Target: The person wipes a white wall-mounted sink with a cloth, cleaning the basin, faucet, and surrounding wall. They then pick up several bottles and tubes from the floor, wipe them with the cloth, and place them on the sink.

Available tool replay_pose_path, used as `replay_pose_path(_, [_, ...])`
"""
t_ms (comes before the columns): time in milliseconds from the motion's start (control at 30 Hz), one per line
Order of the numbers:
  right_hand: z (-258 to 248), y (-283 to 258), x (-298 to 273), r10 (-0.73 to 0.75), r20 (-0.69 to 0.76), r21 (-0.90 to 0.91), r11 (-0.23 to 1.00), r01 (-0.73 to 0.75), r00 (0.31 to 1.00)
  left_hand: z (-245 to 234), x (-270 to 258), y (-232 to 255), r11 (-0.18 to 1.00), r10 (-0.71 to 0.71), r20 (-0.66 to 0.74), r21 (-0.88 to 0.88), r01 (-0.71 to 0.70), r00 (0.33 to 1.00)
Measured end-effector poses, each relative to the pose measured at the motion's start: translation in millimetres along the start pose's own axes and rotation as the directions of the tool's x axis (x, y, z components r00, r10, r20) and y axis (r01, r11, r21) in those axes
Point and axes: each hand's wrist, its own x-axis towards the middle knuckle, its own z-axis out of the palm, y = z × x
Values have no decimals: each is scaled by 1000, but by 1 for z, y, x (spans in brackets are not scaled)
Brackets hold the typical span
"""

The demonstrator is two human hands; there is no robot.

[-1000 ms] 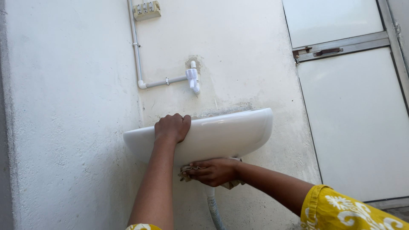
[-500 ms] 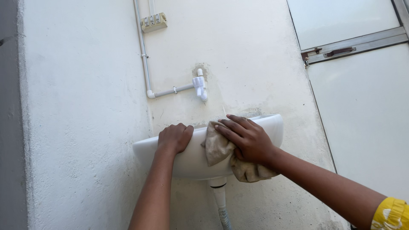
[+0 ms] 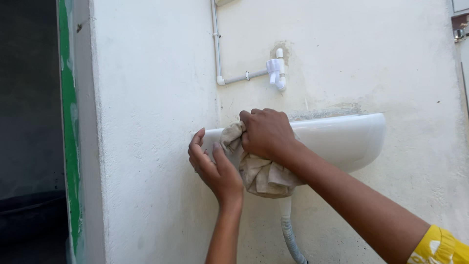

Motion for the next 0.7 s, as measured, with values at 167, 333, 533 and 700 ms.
replay_pose_path(167, [-13,29,36,-253,371,92,967,236,893,73,-63,53,999,36,116,-20,-34,993])
replay_pose_path(333, [-29,74,43,-238,516,720,641,-266,823,105,-56,44,981,120,68,147,-129,990])
replay_pose_path(533, [-17,80,49,243,446,780,365,-508,861,110,-50,9,891,148,46,427,-153,988])
replay_pose_path(700, [-10,83,43,381,345,720,479,-503,858,103,-54,-4,840,240,27,495,-221,970])
